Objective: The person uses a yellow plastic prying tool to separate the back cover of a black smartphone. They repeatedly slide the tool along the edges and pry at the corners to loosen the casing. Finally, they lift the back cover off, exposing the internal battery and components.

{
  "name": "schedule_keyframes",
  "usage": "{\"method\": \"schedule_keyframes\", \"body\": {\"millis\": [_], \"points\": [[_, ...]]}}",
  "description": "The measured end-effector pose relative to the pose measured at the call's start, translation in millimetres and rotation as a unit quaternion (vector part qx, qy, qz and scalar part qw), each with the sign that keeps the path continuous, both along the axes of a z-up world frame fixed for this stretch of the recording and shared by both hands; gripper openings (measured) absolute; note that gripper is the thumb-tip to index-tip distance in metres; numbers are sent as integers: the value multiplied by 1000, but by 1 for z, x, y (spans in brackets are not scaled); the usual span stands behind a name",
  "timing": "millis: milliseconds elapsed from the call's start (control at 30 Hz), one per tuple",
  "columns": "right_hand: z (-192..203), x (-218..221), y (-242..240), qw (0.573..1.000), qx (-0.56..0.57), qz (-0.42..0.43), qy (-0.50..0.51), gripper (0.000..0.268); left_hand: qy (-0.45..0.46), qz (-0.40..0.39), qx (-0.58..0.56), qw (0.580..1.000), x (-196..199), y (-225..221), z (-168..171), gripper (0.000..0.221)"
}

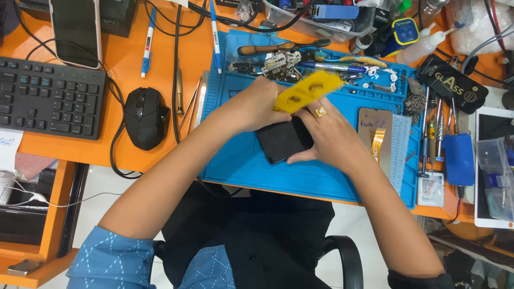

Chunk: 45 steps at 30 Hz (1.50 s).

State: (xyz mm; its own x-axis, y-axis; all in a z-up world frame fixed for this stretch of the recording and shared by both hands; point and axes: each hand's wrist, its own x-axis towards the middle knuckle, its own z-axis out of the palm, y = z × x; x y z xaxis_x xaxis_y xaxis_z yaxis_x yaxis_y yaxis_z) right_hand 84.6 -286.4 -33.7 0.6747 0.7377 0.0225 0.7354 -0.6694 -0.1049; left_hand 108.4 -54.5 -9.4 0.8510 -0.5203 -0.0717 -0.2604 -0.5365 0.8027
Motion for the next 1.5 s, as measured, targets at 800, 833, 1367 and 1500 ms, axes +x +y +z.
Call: {"method": "schedule_keyframes", "body": {"millis": [800,833,1367,1500], "points": [[-7,2,-7,998,48,-23,-19,106,6,-4,127,992,-31,8,26,41],[-9,3,-8,999,46,-23,-18,106,6,-4,125,992,-34,14,29,41],[-39,-10,19,988,104,50,-103,103,15,-28,134,990,-30,35,11,35],[-35,-11,21,984,121,46,-120,99,9,-19,108,994,-39,40,22,28]]}}
